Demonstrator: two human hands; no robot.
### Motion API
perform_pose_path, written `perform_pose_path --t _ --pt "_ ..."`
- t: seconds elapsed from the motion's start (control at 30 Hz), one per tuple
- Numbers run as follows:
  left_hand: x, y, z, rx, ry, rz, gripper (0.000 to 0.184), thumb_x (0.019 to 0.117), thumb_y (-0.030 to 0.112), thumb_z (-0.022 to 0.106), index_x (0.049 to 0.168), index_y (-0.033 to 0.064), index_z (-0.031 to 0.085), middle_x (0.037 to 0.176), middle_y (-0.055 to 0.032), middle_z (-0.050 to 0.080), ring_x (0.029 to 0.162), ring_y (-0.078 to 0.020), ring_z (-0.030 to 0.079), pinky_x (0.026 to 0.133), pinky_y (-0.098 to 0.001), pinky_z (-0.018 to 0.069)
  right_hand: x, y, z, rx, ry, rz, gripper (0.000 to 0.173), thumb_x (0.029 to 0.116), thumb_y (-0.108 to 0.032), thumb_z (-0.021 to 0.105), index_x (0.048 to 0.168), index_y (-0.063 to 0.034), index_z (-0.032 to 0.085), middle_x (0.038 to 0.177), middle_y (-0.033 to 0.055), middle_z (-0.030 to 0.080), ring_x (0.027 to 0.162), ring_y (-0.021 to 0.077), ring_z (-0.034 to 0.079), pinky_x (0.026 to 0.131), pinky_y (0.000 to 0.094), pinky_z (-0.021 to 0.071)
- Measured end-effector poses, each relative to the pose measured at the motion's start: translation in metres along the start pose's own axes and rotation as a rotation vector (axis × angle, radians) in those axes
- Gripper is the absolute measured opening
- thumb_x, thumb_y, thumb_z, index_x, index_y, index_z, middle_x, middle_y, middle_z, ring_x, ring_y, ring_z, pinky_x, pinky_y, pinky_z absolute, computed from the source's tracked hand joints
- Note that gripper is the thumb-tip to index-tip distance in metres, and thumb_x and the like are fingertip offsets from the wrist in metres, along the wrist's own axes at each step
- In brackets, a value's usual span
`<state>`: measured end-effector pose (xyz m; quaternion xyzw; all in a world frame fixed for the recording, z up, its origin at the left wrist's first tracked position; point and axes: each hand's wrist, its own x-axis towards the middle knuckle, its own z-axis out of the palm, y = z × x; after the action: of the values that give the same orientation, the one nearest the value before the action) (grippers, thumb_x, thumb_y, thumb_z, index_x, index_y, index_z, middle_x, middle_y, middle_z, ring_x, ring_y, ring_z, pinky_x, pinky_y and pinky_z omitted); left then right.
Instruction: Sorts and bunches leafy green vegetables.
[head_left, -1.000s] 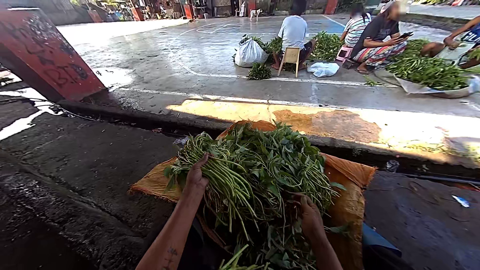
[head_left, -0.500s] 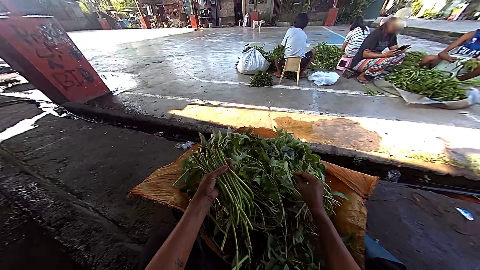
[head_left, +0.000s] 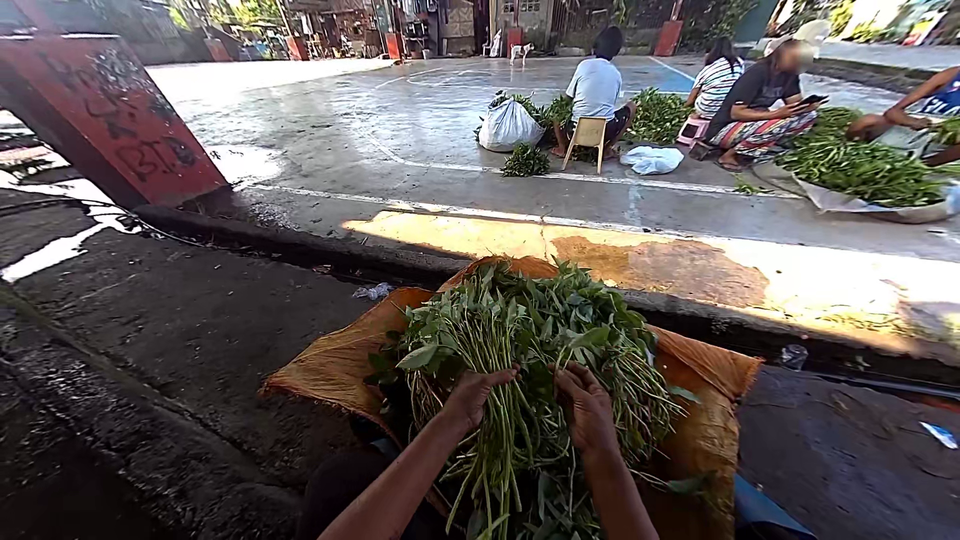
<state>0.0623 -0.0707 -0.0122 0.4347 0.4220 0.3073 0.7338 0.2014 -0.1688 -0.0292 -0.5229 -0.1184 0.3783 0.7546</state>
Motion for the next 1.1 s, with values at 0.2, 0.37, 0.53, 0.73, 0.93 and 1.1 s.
perform_pose_path --t 0.2,0.37,0.53,0.73,0.93,1.1 --pt "-0.002 -0.016 0.005 0.108 0.0 -0.046 0.056 0.0806 -0.002 0.082 0.128 -0.003 0.053 0.111 -0.014 0.069 0.1 -0.0178 0.069 0.089 -0.0334 0.0582 -0.017 0.03 0.033 -0.174 -0.012 -0.183 0.008 0.0942 0.005 0.065 0.102 0.0068 0.068 0.091 0.0096 0.071 0.085 0.0091 0.068 0.08 0.0227 0.0567" --pt "-0.002 -0.011 0.005 0.056 0.011 -0.074 0.041 0.086 -0.001 0.077 0.121 -0.0025 0.057 0.098 -0.0119 0.071 0.088 -0.0165 0.071 0.081 -0.0318 0.0599 -0.015 0.046 0.038 -0.449 0.033 -0.353 0.012 0.0945 -0.01 0.068 0.102 -0.002 0.072 0.1 0.0085 0.073 0.1 0.0188 0.068 0.093 0.0431 0.0516" --pt "0.0 -0.007 0.002 0.019 0.022 -0.125 0.029 0.0887 -0.003 0.072 0.114 -0.0033 0.059 0.091 -0.012 0.072 0.081 -0.0173 0.071 0.077 -0.0322 0.0604 -0.013 0.05 0.035 -0.483 -0.001 -0.364 0.011 0.0933 -0.012 0.069 0.101 -0.0045 0.073 0.106 0.0103 0.071 0.109 0.0246 0.063 0.097 0.0501 0.047" --pt "0.004 -0.007 -0.006 0.112 0.015 -0.076 0.033 0.0887 -0.004 0.073 0.117 -0.0052 0.057 0.091 -0.0125 0.071 0.081 -0.0181 0.071 0.077 -0.0316 0.06 -0.042 0.045 -0.001 -0.96 -0.224 -0.712 0.01 0.087 -0.013 0.071 0.091 -0.013 0.08 0.102 0.0122 0.07 0.107 0.0393 0.061 0.091 0.0631 0.042" --pt "0.016 0.0 -0.012 0.073 0.134 -0.045 0.043 0.0874 -0.001 0.076 0.125 -0.0033 0.055 0.099 -0.0162 0.07 0.084 -0.0227 0.069 0.077 -0.0364 0.0582 -0.068 0.022 -0.027 -1.297 -0.664 -0.422 0.018 0.0934 -0.019 0.068 0.106 -0.0091 0.077 0.12 0.0141 0.069 0.121 0.0382 0.058 0.103 0.0634 0.0376" --pt "0.013 0.001 -0.014 0.098 0.059 -0.015 0.042 0.0873 -0.002 0.076 0.124 -0.0034 0.056 0.096 -0.0151 0.072 0.082 -0.021 0.07 0.077 -0.0343 0.0591 -0.028 0.033 -0.017 -1.107 -0.484 -0.372 0.043 0.1034 -0.023 0.054 0.143 -0.0053 0.054 0.127 0.0097 0.068 0.123 0.0325 0.06 0.106 0.0646 0.039"
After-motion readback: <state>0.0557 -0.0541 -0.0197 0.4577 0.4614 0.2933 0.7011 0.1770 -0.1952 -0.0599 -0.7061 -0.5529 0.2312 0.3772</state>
